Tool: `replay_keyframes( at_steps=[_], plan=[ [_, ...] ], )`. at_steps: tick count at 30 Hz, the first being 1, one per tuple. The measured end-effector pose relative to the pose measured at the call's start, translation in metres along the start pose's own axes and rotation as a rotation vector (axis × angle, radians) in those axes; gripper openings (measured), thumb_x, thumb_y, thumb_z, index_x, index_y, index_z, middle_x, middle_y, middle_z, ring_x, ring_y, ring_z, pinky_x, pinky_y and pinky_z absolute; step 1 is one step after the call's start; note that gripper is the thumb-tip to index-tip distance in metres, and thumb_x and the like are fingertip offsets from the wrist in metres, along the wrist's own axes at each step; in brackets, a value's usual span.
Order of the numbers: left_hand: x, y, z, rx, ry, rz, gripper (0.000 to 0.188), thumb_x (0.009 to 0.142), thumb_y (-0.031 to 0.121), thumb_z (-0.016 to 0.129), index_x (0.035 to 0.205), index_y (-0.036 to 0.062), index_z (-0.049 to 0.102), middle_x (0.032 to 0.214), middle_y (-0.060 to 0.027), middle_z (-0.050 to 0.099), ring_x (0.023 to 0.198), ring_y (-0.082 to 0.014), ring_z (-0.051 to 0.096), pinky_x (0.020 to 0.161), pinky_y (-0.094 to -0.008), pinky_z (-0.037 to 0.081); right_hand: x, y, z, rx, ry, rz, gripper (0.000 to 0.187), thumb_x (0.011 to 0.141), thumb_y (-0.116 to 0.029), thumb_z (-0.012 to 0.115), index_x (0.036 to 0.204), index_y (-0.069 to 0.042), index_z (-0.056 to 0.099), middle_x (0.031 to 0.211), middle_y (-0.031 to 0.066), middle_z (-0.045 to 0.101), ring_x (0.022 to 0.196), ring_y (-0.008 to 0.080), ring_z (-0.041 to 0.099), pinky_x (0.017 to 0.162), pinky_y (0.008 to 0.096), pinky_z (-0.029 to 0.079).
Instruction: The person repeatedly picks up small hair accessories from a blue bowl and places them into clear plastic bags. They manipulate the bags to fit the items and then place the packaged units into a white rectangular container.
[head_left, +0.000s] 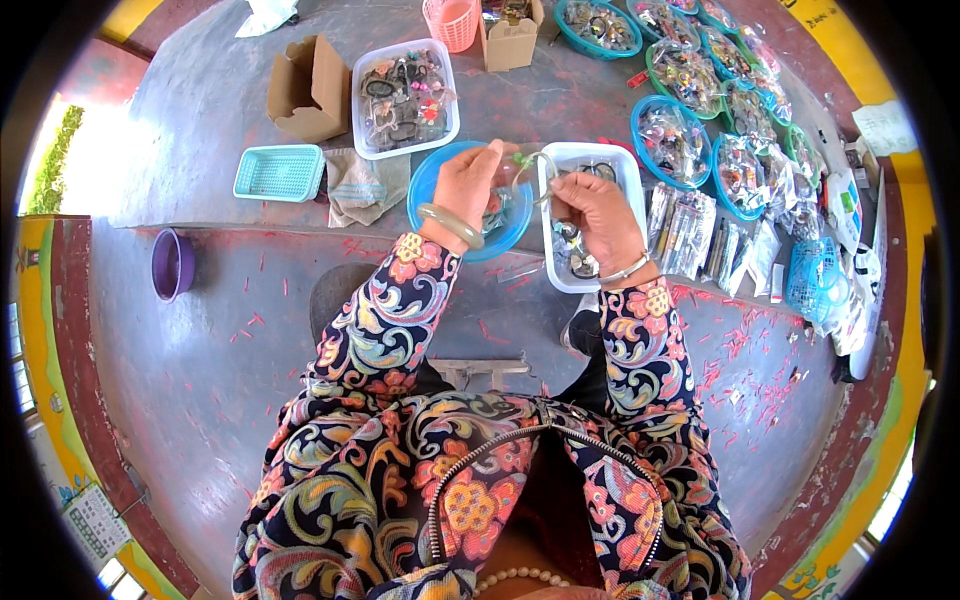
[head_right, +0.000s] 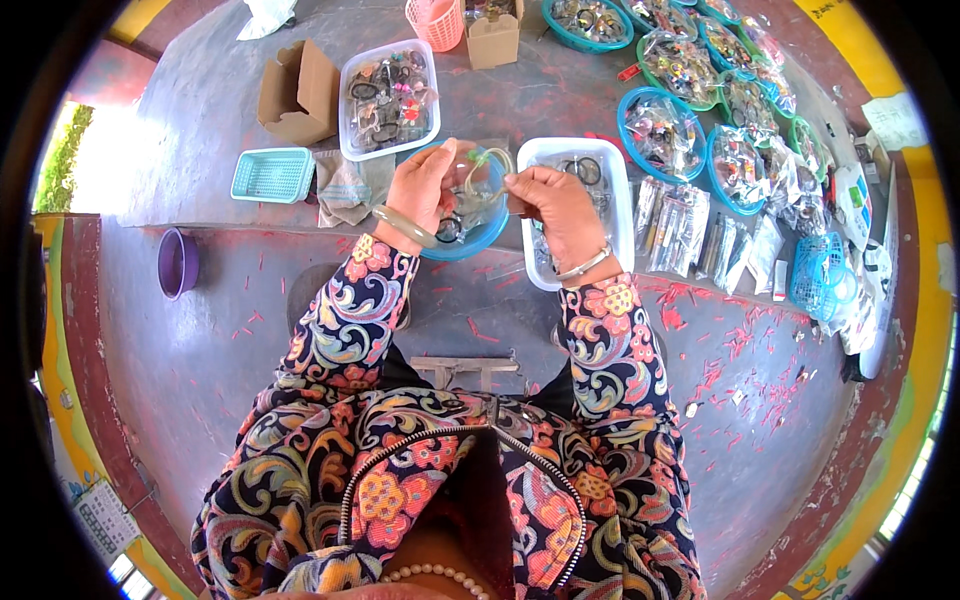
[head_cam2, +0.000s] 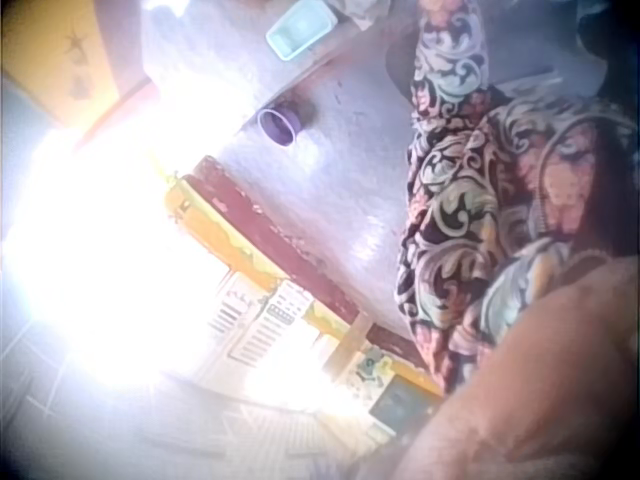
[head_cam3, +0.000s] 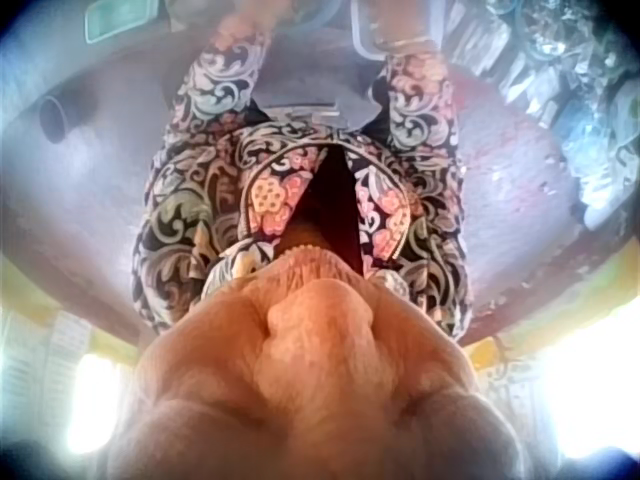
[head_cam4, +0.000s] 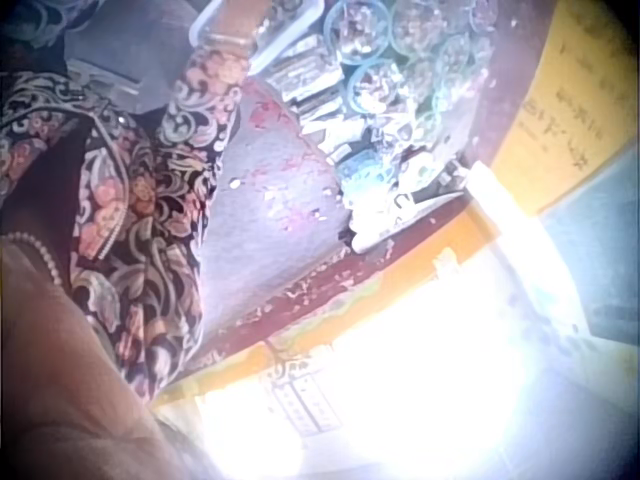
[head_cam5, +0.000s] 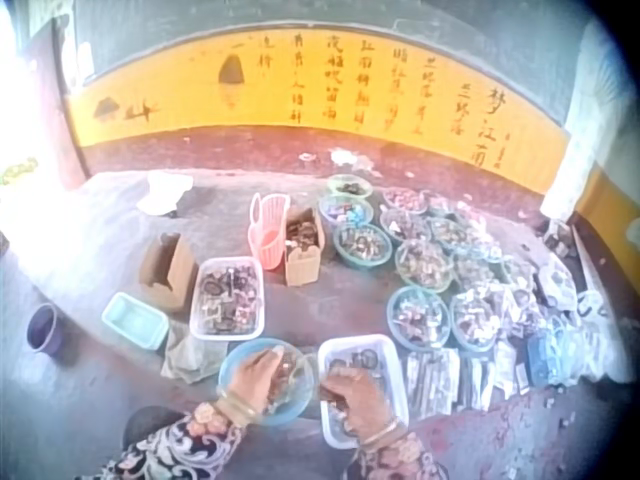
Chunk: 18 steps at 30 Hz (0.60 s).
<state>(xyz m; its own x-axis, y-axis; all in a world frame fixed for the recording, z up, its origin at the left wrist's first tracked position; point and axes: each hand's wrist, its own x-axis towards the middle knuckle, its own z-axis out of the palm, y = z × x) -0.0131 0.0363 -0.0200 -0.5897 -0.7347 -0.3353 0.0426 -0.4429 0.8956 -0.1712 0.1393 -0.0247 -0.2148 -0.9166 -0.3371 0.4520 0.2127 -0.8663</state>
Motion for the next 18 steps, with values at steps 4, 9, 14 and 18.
replay_keyframes(
  at_steps=[4, 9, 14, 18],
  plan=[
    [0.0, 0.004, 0.0, 0.063, -0.194, 0.254, 0.047, 0.079, 0.003, 0.048, 0.126, 0.0067, 0.04, 0.127, -0.0117, 0.044, 0.114, -0.0158, 0.043, 0.067, -0.0223, 0.043, 0.001, -0.003, -0.014, 0.351, 0.071, 0.189, 0.013, 0.078, -0.018, 0.063, 0.076, -0.006, 0.059, 0.065, 0.0016, 0.057, 0.058, 0.0124, 0.052, 0.057, 0.0254, 0.042],
    [-0.004, 0.004, 0.008, 0.826, -0.134, 0.743, 0.043, 0.074, -0.002, 0.056, 0.115, 0.0124, 0.054, 0.12, -0.0076, 0.051, 0.113, -0.0204, 0.044, 0.072, -0.0235, 0.044, 0.004, -0.004, -0.015, 0.454, 0.061, 0.296, 0.015, 0.077, -0.021, 0.064, 0.076, -0.007, 0.058, 0.062, 0.0024, 0.054, 0.056, 0.0139, 0.051, 0.056, 0.0262, 0.042],
    [-0.003, -0.004, 0.012, 0.544, -0.166, 0.158, 0.019, 0.082, 0.012, 0.057, 0.1, 0.0054, 0.062, 0.086, -0.004, 0.064, 0.071, -0.0103, 0.056, 0.058, -0.0197, 0.041, 0.001, -0.002, -0.022, 0.298, 0.053, 0.161, 0.021, 0.078, -0.027, 0.063, 0.076, -0.008, 0.058, 0.066, 0.0024, 0.056, 0.06, 0.012, 0.052, 0.055, 0.0258, 0.04],
    [-0.001, -0.003, 0.004, 0.135, -0.138, -0.076, 0.021, 0.086, 0.019, 0.053, 0.097, 0.0029, 0.062, 0.076, -0.0001, 0.063, 0.057, -0.0033, 0.048, 0.051, -0.0181, 0.034, -0.006, -0.012, -0.006, 0.062, 0.241, -0.007, 0.025, 0.078, -0.033, 0.064, 0.077, -0.008, 0.06, 0.069, -0.0001, 0.058, 0.063, 0.009, 0.052, 0.058, 0.0231, 0.037]
  ],
)
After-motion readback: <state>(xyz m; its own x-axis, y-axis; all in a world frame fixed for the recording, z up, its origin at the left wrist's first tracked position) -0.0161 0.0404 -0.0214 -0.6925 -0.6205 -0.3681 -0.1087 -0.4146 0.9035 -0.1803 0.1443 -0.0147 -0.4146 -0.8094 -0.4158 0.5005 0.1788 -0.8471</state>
